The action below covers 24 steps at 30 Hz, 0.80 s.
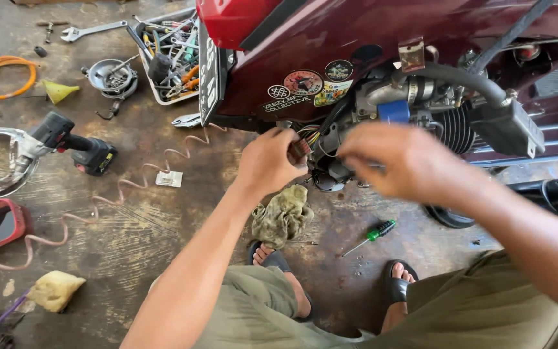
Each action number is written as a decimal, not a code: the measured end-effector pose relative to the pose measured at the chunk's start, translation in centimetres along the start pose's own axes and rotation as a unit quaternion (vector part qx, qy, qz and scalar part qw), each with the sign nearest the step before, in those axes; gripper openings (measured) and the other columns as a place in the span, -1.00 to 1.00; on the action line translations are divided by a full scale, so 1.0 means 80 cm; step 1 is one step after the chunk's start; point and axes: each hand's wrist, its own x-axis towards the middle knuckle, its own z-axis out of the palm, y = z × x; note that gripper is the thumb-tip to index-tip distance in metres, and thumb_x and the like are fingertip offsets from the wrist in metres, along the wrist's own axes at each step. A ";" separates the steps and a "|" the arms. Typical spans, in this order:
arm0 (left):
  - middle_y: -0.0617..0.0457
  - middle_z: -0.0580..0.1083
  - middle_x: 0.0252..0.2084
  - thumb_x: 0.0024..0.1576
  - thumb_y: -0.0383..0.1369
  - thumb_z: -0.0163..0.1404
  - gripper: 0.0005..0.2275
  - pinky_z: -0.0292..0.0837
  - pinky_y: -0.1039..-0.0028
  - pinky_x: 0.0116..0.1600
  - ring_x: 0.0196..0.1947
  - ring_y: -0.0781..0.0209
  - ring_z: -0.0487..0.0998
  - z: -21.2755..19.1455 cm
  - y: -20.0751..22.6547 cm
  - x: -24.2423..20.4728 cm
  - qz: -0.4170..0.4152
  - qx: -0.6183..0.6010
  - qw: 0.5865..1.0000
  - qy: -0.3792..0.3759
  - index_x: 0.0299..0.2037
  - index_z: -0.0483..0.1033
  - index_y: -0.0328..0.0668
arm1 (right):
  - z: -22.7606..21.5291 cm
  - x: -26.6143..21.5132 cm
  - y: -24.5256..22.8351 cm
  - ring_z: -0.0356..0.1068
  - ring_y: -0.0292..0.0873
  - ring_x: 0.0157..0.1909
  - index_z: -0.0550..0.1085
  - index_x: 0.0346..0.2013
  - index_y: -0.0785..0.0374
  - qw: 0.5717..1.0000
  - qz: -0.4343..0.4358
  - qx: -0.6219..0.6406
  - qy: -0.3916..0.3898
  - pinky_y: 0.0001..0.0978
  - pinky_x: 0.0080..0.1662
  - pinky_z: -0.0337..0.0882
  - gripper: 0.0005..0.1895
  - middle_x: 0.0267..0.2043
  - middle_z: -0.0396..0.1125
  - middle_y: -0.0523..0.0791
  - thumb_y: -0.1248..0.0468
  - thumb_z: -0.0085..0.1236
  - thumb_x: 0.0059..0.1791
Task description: The person cleans the engine area of a maroon scooter using a cloth. They wipe the engine casing, a red spark plug cap, and the surrounding components while sitting on a low stool in a workshop.
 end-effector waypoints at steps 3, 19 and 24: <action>-0.04 0.55 -0.33 -0.12 -0.36 0.29 -0.67 0.44 0.38 -0.29 -0.47 0.09 0.51 -0.006 -0.018 0.005 0.092 -0.101 0.984 0.118 -0.18 0.57 -0.34 | -0.049 0.024 -0.028 0.18 -0.27 -0.65 0.54 -0.19 0.43 0.997 0.059 -0.015 0.044 -0.48 -0.54 0.23 -0.85 -0.14 0.51 -0.04 0.53 0.21 -0.06; -0.13 0.54 -0.28 0.02 -0.38 0.27 -0.67 0.64 0.33 -0.19 -0.31 -0.03 0.68 -0.006 -0.024 0.009 0.139 -0.196 0.967 0.080 -0.03 0.58 -0.32 | 0.111 -0.133 0.052 0.52 -0.15 -0.44 0.56 -0.07 0.37 0.904 0.262 0.252 0.224 -0.28 -0.24 0.55 -0.79 -0.41 0.51 -0.02 0.48 0.07 0.03; -0.13 0.51 -0.23 0.00 -0.33 0.25 -0.61 0.62 0.20 -0.14 -0.24 -0.10 0.64 -0.004 -0.016 0.014 0.163 -0.112 0.979 0.051 0.03 0.56 -0.28 | 0.121 -0.135 0.055 0.55 -0.13 -0.40 0.54 -0.06 0.44 0.892 0.269 0.281 0.230 -0.24 -0.22 0.56 -0.78 -0.39 0.51 0.02 0.53 0.06 0.02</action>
